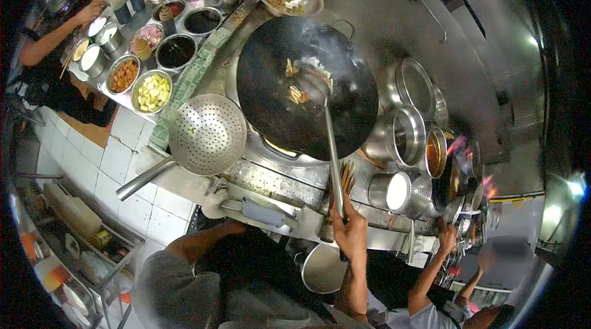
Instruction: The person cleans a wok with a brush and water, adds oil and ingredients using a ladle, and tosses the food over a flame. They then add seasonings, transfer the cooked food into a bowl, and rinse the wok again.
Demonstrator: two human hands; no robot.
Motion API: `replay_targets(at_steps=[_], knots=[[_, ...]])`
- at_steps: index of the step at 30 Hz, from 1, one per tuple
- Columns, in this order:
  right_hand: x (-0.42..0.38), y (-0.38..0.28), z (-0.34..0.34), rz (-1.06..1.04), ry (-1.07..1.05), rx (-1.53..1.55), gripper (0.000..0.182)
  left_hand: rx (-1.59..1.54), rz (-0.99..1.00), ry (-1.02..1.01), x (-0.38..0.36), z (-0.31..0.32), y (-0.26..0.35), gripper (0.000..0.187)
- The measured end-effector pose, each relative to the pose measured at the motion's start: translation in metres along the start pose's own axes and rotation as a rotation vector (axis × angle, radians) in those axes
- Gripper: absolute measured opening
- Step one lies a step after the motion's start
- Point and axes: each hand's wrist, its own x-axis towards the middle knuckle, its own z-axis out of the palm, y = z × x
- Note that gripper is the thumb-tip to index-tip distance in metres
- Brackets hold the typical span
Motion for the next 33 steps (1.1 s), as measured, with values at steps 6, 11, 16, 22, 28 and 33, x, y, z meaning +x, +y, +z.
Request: replay_targets(at_steps=[6,11,16,22,28,33], knots=[[0.014,0.01,0.023,-0.044,0.21,-0.023,0.044,-0.041,0.045,-0.044,-0.034,-0.013,-0.017,0.014],[0.015,-0.006,0.021,0.134,0.078,-0.128,0.047,-0.127,-0.343,-1.086,-0.069,-0.042,0.001,0.024],[0.028,-0.005,0.04,-0.12,0.239,-0.16,0.042,-0.338,-0.081,-0.624,0.069,-0.103,0.118,0.028],[0.029,0.001,0.033,-0.227,0.219,-0.019,0.041,0.179,0.222,0.111,0.171,-0.058,0.14,0.023],[0.019,-0.041,0.032,-0.056,0.122,-0.136,0.047,0.057,0.261,-0.066,0.218,-0.037,0.124,0.022],[-0.03,-0.02,-0.006,-0.095,-0.01,-0.207,0.049,0.142,0.187,-0.226,0.228,-0.032,0.115,0.033]])
